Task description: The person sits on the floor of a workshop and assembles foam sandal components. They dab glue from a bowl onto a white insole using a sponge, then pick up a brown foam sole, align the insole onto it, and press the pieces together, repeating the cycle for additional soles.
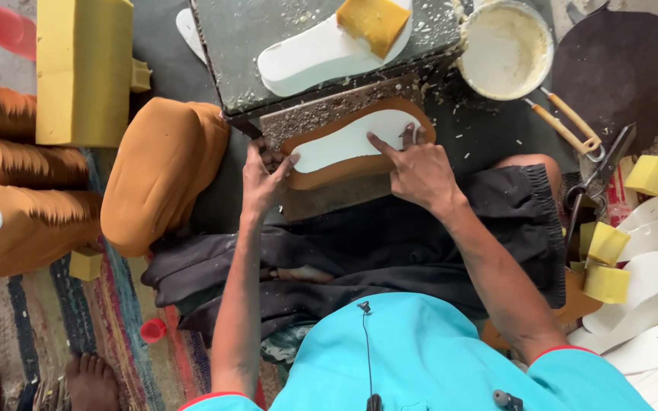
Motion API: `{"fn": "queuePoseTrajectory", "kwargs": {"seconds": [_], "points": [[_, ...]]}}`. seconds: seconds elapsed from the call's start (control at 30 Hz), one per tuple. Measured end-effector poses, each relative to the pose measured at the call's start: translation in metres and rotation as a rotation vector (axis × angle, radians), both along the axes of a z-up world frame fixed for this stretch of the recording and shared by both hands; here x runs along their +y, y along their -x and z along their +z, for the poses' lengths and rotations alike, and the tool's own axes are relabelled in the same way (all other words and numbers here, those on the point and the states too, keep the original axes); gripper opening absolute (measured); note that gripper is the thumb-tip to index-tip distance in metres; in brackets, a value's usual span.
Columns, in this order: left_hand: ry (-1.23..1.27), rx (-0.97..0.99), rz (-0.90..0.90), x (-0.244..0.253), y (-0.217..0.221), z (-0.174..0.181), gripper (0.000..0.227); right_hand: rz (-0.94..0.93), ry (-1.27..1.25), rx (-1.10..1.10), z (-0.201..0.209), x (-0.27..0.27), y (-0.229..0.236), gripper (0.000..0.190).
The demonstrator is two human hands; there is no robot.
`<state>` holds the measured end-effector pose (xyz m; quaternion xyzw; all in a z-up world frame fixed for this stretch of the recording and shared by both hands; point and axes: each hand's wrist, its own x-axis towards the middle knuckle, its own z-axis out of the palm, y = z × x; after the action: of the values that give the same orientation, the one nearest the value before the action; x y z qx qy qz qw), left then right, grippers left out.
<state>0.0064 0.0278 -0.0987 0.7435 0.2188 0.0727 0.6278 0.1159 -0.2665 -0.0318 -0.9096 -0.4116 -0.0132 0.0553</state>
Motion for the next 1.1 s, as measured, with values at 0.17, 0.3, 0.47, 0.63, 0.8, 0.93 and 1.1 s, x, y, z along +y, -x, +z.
{"fn": "queuePoseTrajectory", "kwargs": {"seconds": [0.17,0.3,0.47,0.63,0.8,0.93,1.1], "points": [[-0.02,0.014,0.003,-0.004,0.003,0.011,0.055,-0.005,0.142,0.098,-0.005,0.004,0.0,0.082],[-0.09,0.06,-0.008,-0.014,0.0,0.023,0.056,-0.022,0.193,0.091,-0.013,0.008,0.001,0.085],[-1.234,-0.242,-0.194,-0.039,-0.012,0.032,0.065,-0.065,0.12,-0.004,-0.004,0.008,0.001,0.08],[-0.767,-0.259,-0.143,-0.026,0.032,0.069,0.066,-0.181,-0.492,0.078,-0.006,-0.005,0.04,0.03],[-1.076,-0.052,0.644,0.083,0.112,0.033,0.004,0.182,-0.833,0.092,-0.001,0.014,0.12,0.018],[-1.218,0.187,0.848,0.145,0.146,0.018,0.024,0.394,-0.746,0.178,-0.006,0.002,0.149,0.016],[-1.333,0.401,0.785,0.177,0.163,-0.014,0.022,0.759,-0.67,0.282,-0.005,-0.029,0.144,0.029]]}}
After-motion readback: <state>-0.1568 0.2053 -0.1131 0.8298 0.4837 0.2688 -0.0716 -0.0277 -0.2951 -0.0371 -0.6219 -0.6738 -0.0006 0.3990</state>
